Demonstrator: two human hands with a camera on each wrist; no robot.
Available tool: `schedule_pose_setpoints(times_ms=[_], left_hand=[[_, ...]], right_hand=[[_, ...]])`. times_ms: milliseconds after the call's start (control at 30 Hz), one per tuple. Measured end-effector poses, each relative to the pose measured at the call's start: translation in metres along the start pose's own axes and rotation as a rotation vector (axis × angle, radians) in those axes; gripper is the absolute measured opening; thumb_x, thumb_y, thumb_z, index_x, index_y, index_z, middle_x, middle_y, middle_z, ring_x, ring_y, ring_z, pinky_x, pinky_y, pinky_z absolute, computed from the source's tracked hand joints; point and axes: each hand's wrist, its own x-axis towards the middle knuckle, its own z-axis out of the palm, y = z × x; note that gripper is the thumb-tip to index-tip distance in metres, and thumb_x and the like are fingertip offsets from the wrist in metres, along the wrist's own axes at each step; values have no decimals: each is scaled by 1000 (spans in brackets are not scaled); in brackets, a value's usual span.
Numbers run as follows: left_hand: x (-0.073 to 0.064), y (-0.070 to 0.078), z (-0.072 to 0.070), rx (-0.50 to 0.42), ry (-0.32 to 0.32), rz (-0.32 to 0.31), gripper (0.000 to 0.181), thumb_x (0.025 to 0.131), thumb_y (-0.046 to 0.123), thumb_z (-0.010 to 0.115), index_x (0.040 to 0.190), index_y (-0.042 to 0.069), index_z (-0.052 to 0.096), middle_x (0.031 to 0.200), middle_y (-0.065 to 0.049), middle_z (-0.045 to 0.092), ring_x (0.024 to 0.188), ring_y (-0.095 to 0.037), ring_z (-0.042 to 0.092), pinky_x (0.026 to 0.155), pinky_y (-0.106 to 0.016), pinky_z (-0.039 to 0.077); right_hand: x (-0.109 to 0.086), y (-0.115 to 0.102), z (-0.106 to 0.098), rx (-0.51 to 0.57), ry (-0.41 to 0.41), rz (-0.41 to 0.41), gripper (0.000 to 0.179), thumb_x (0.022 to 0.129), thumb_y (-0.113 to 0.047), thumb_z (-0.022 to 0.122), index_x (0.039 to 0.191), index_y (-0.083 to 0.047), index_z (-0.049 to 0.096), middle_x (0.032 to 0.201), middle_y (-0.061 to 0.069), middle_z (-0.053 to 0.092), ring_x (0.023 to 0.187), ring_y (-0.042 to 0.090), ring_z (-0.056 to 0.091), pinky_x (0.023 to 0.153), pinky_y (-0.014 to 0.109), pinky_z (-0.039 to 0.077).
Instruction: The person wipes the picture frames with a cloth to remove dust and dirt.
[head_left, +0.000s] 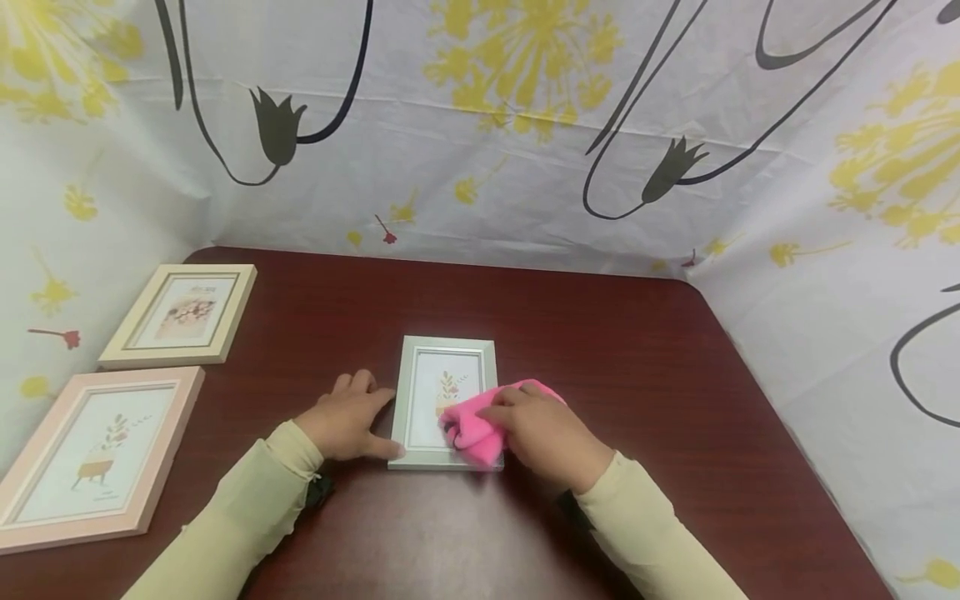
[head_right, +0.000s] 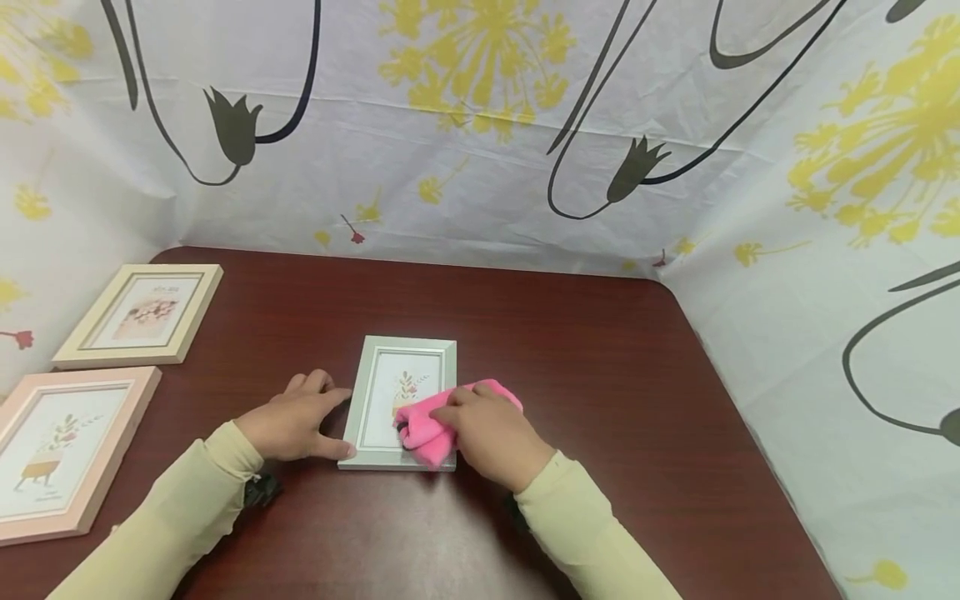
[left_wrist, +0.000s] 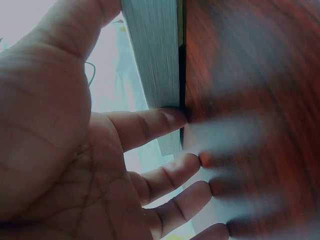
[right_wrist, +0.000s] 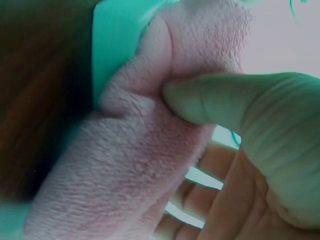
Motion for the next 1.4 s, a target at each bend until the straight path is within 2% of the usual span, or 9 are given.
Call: schedule_pose_setpoints(times_ms=[300, 400, 467, 667, 967, 1167, 1300, 1400], left_hand=[[1, 1, -1, -4, -14, -21, 86, 74, 51, 83, 137, -1, 57, 118, -19, 47, 103, -33, 42, 80, -48, 44], [0, 1, -1, -6, -14, -25, 86, 74, 51, 83, 137, -1, 56, 118, -19, 47, 104, -33, 42, 81, -49, 44], [0, 3, 0, -7, -12, -26, 87, 73, 51, 84, 136, -2, 56, 118, -19, 47, 104, -34, 42, 81, -49, 44], [0, 5, -1, -9, -4, -28, 87, 73, 52, 84, 136, -1, 56, 120, -19, 47, 104, -33, 42, 80, -49, 45], [-2, 6, -2, -26, -4, -35, 86, 74, 51, 83, 137, -1, 56, 122, -21, 47, 106, -34, 43, 81, -50, 45], [-1, 5, -1, -27, -4, -46, 85, 75, 50, 83, 137, -1, 56, 122, -21, 47, 106, -34, 42, 81, -50, 46], [-1, 4, 0, -21, -8, -42, 86, 75, 50, 83, 138, -2, 56, 120, -20, 47, 103, -33, 42, 79, -47, 46], [-1, 4, -1, -19, -12, -33, 86, 75, 50, 83, 139, -1, 55, 119, -20, 47, 100, -31, 41, 75, -43, 44]], right_hand=[[57, 31, 9, -22, -61, 192, 35, 89, -5, 67, 120, -19, 74, 116, 6, 68, 111, 24, 62, 111, 44, 35], [68, 35, 9, -6, -60, 217, 34, 90, -5, 67, 120, -18, 74, 118, 6, 69, 113, 25, 62, 111, 44, 34], [69, 35, 8, 8, -58, 223, 34, 90, -5, 66, 120, -19, 74, 118, 5, 69, 114, 26, 61, 109, 42, 38], [54, 26, 7, 73, -2, 164, 34, 88, -1, 67, 117, -17, 76, 112, 3, 72, 111, 24, 62, 99, 36, 46], [5, 5, 4, 168, 32, -1, 31, 89, -3, 69, 115, -18, 76, 108, -5, 73, 103, 11, 65, 97, 34, 46], [-13, -5, 0, 191, 25, -96, 31, 88, 1, 66, 109, -20, 76, 103, -9, 73, 100, 6, 66, 95, 33, 43], [-12, -7, 2, 132, 33, -84, 34, 86, 1, 67, 110, -21, 76, 104, -6, 72, 101, 12, 64, 96, 34, 44], [-5, -6, 3, 82, 23, -20, 35, 85, -2, 70, 113, -21, 77, 104, -2, 70, 102, 20, 62, 95, 36, 47]])
